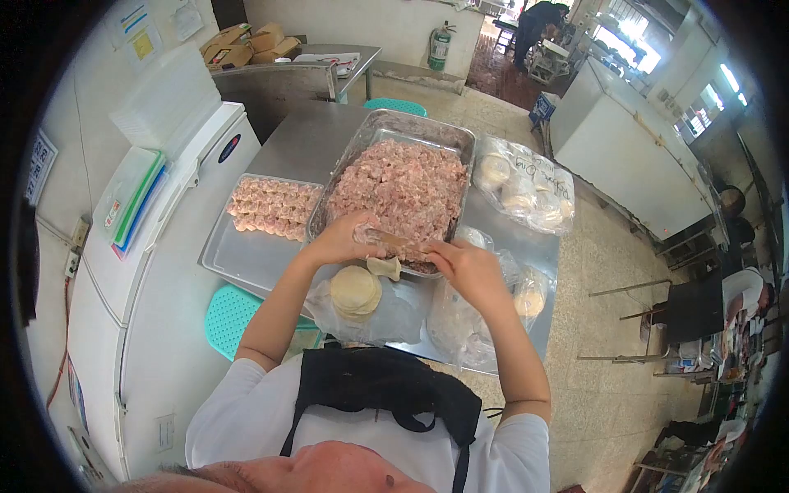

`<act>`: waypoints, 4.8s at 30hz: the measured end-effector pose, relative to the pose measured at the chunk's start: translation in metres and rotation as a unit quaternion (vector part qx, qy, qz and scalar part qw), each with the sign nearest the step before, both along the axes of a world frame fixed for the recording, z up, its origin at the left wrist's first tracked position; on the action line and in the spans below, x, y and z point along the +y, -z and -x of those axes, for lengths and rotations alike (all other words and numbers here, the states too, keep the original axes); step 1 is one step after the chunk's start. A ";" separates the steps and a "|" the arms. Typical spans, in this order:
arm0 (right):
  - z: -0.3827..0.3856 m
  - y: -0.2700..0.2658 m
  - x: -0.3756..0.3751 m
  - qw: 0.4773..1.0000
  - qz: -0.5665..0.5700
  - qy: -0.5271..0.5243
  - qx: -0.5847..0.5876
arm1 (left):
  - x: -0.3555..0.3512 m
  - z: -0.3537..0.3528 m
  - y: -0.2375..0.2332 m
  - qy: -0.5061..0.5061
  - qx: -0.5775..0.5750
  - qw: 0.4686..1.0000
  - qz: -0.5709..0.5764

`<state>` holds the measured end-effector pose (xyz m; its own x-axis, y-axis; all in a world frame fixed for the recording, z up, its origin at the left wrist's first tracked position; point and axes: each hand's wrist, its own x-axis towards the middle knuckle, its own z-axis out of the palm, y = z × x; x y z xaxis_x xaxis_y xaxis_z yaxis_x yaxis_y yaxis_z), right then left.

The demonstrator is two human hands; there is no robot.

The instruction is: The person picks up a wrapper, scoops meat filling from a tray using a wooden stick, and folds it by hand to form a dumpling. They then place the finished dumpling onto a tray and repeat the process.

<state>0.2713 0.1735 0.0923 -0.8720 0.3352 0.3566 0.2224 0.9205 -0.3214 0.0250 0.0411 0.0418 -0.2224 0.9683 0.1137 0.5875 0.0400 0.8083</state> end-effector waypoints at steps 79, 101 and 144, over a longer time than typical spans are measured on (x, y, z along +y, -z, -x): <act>0.025 0.036 0.080 0.973 -0.134 0.116 -0.145 | 0.011 -0.057 0.068 -0.060 0.275 0.950 -0.132; 0.034 0.088 0.060 0.978 -0.115 0.070 -0.156 | -0.054 0.015 -0.001 -0.070 0.236 0.953 -0.176; 0.173 0.089 -0.089 0.971 -0.138 0.028 -0.193 | -0.121 0.091 0.095 -0.293 -0.616 0.710 -0.175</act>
